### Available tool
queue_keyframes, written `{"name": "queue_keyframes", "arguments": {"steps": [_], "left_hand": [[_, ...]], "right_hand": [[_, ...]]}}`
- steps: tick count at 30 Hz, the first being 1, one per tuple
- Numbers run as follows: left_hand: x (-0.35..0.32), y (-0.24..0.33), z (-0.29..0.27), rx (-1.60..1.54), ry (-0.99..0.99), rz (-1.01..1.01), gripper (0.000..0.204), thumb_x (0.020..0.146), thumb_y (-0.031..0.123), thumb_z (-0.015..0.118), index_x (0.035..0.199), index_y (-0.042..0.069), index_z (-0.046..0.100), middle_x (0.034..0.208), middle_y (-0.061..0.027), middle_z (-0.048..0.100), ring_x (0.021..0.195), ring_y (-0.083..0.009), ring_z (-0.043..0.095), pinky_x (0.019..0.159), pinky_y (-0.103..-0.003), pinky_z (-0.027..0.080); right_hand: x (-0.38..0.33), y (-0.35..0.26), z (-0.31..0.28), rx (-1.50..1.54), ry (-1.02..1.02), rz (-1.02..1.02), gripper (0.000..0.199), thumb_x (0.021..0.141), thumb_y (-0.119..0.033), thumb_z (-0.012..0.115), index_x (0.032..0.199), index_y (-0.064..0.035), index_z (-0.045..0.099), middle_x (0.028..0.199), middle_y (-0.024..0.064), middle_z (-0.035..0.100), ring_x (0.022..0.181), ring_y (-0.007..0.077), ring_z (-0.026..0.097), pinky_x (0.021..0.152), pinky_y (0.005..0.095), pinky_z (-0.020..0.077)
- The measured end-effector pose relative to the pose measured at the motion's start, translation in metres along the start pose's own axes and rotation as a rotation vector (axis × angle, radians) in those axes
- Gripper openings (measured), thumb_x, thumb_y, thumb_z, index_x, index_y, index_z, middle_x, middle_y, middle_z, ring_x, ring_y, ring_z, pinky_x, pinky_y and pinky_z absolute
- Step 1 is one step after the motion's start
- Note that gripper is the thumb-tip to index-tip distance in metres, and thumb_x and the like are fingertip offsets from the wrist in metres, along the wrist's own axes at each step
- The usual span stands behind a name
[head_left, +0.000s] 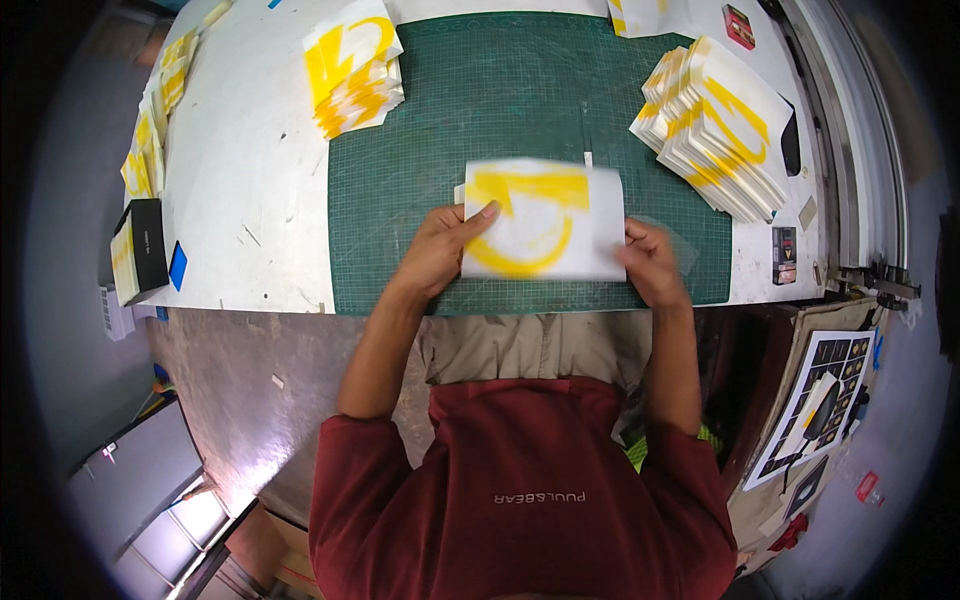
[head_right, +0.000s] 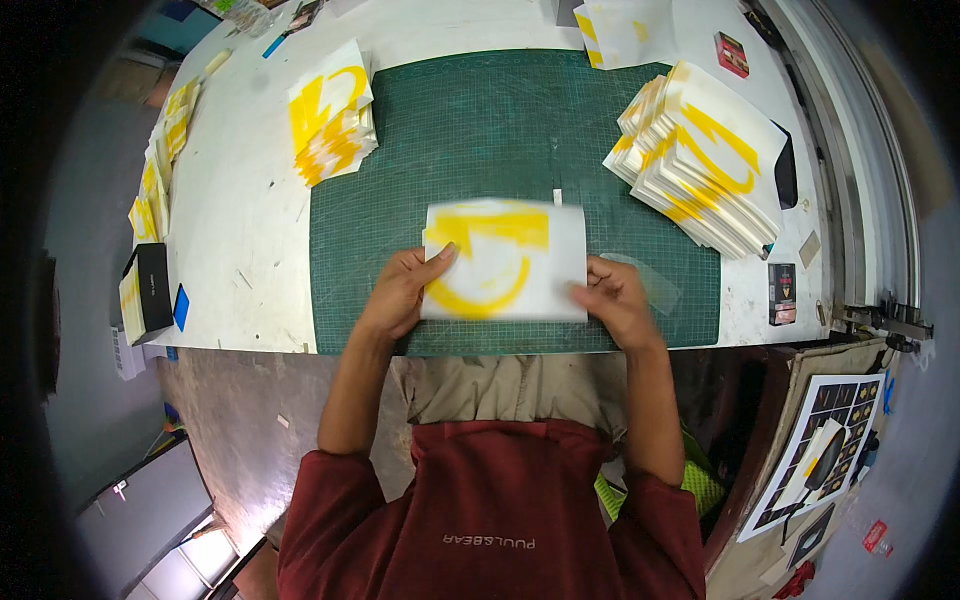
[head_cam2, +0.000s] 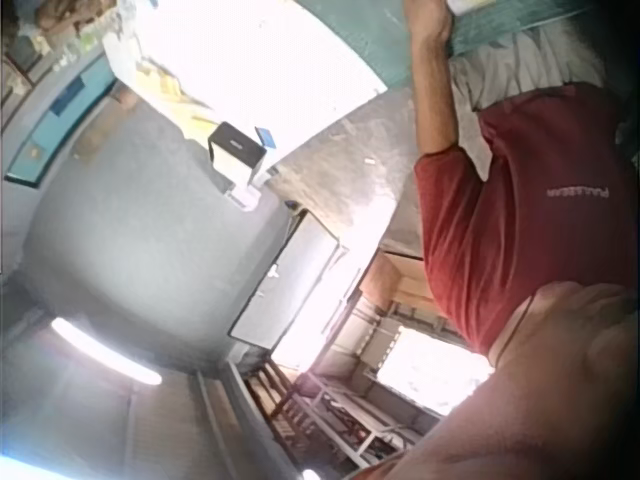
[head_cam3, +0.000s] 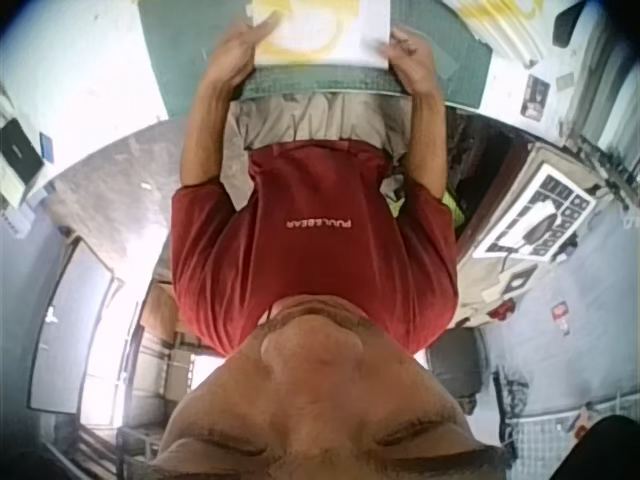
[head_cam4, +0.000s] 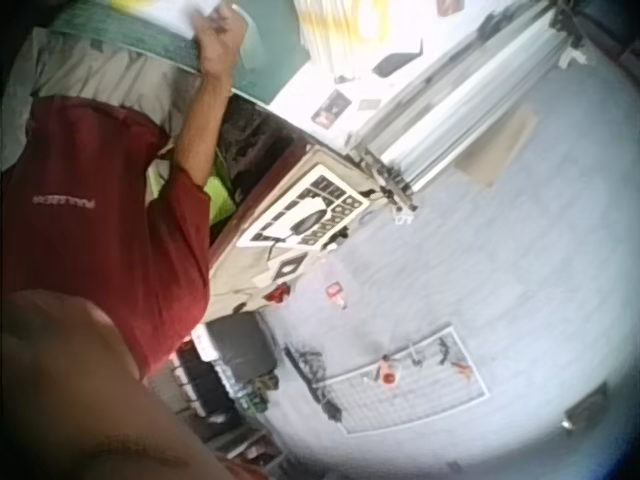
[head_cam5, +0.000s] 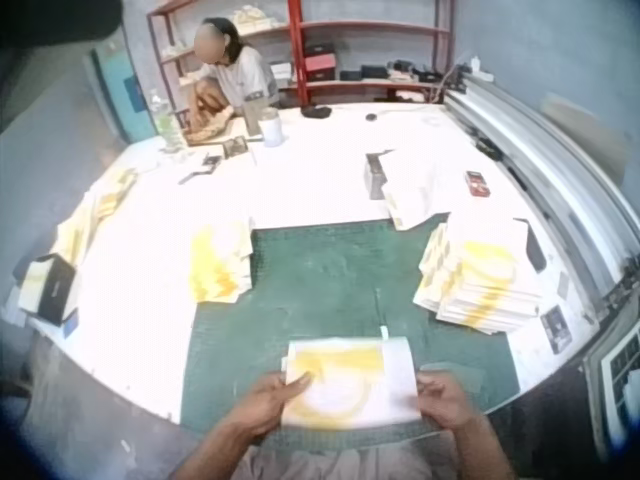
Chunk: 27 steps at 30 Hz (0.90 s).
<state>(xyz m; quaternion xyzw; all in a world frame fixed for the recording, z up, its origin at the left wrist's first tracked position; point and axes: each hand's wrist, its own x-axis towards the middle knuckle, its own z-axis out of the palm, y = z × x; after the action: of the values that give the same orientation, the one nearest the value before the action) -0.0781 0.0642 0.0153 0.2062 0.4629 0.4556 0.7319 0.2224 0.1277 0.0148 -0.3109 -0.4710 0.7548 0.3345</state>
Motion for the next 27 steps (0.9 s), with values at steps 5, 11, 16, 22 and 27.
{"name": "queue_keyframes", "arguments": {"steps": [5, 11, 16, 22, 27], "left_hand": [[-0.01, 0.013, 0.017, -0.006, 0.051, -0.025, 0.035, 0.106, 0.022, 0.063, 0.109, -0.012, 0.07, 0.109, -0.0181, 0.075, 0.091, -0.0163, 0.074, 0.083, -0.029, 0.06], [-0.002, -0.005, -0.001, -0.12, -0.061, 0.064, 0.044, 0.109, 0.029, 0.056, 0.125, -0.01, 0.063, 0.12, -0.0161, 0.073, 0.105, -0.0187, 0.072, 0.094, -0.032, 0.059], [0.0, 0.002, 0.01, -0.284, -0.045, 0.165, 0.056, 0.109, 0.032, 0.053, 0.151, -0.005, 0.041, 0.15, -0.0159, 0.053, 0.13, -0.0218, 0.059, 0.105, -0.037, 0.052], [-0.006, -0.001, 0.013, 0.466, 0.183, 0.604, 0.079, 0.098, 0.028, 0.071, 0.16, 0.004, 0.029, 0.161, -0.0155, 0.039, 0.145, -0.0278, 0.045, 0.118, -0.046, 0.04], [-0.032, -0.031, 0.031, 1.518, 0.311, 1.107, 0.063, 0.095, 0.027, 0.072, 0.151, 0.006, 0.051, 0.154, -0.0183, 0.05, 0.145, -0.0331, 0.046, 0.12, -0.05, 0.034]], "right_hand": [[0.017, -0.005, 0.015, -0.068, 0.228, 0.189, 0.029, 0.104, -0.022, 0.066, 0.11, 0.0059, 0.073, 0.094, 0.0039, 0.074, 0.078, 0.0056, 0.064, 0.071, 0.0216, 0.0507], [0.014, 0.008, 0.0, 0.027, 0.156, 0.078, 0.029, 0.103, -0.018, 0.065, 0.119, 0.0055, 0.069, 0.103, 0.0066, 0.075, 0.086, 0.008, 0.068, 0.08, 0.0222, 0.0527], [-0.002, 0.0, 0.02, -0.118, 0.095, -0.126, 0.032, 0.093, -0.006, 0.077, 0.12, 0.0067, 0.064, 0.108, 0.009, 0.075, 0.095, 0.0104, 0.068, 0.083, 0.0248, 0.0545], [0.022, 0.009, 0.031, -0.35, 0.345, 0.003, 0.026, 0.09, -0.006, 0.081, 0.107, 0.0061, 0.066, 0.098, 0.0131, 0.076, 0.087, 0.0118, 0.071, 0.075, 0.0252, 0.0566], [0.033, 0.008, 0.035, -0.369, 0.405, 0.019, 0.028, 0.089, -0.008, 0.082, 0.106, 0.0069, 0.066, 0.09, 0.0135, 0.077, 0.076, 0.0116, 0.071, 0.067, 0.0241, 0.0566]]}}
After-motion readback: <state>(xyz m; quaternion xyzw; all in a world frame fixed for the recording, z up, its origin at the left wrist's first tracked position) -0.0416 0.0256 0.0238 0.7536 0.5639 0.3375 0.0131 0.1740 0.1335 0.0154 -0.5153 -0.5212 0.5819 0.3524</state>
